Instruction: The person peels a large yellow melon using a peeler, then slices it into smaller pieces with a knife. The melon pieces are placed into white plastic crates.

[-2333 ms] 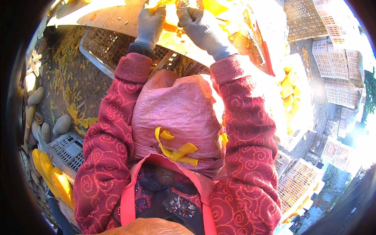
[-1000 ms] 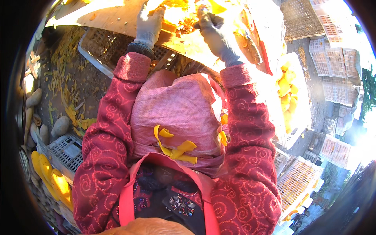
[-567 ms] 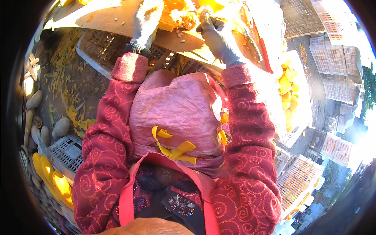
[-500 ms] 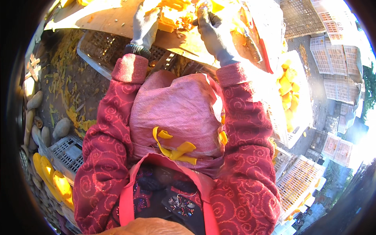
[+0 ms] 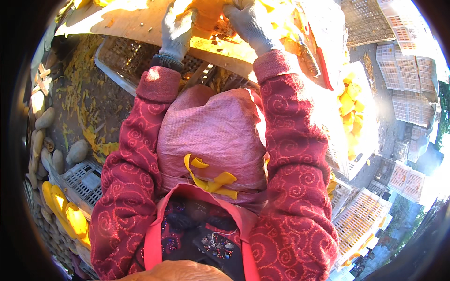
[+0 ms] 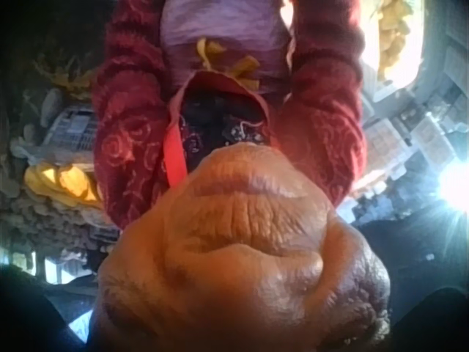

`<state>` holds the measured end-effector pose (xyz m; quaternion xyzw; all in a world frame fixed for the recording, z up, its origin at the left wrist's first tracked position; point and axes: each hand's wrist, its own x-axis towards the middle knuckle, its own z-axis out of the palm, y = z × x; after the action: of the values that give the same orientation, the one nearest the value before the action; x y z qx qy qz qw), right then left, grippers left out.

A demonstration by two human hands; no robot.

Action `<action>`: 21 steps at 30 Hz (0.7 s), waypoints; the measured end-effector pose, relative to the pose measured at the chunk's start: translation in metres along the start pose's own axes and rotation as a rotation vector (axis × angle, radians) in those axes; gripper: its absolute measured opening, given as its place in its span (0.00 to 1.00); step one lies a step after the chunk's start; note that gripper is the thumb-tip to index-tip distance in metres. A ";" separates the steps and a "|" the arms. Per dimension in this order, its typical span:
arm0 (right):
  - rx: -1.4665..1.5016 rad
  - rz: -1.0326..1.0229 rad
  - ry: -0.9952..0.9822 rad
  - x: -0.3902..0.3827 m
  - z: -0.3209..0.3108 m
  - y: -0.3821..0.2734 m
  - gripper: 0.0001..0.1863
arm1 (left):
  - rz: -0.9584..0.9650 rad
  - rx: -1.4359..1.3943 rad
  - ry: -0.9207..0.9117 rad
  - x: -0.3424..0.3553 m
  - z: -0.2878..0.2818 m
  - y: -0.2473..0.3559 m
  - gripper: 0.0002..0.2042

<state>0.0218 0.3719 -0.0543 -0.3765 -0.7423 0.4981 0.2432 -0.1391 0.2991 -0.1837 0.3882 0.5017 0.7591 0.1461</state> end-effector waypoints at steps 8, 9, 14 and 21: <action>0.043 -0.049 -0.069 -0.007 -0.008 -0.001 0.13 | -0.126 -0.080 -0.025 0.003 0.003 0.026 0.12; 0.063 -0.081 -0.092 -0.011 -0.010 -0.004 0.14 | -0.084 -0.058 0.013 0.004 0.005 0.024 0.12; 0.145 -0.348 -0.215 -0.038 -0.005 -0.007 0.17 | -0.094 0.298 0.088 0.004 0.000 0.030 0.10; 0.309 -0.079 -0.151 -0.056 -0.024 -0.013 0.14 | -0.337 -0.281 0.019 0.005 -0.001 0.025 0.10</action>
<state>0.0688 0.3375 -0.0318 -0.2667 -0.6873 0.6232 0.2612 -0.1384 0.2900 -0.1597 0.2676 0.4501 0.7899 0.3192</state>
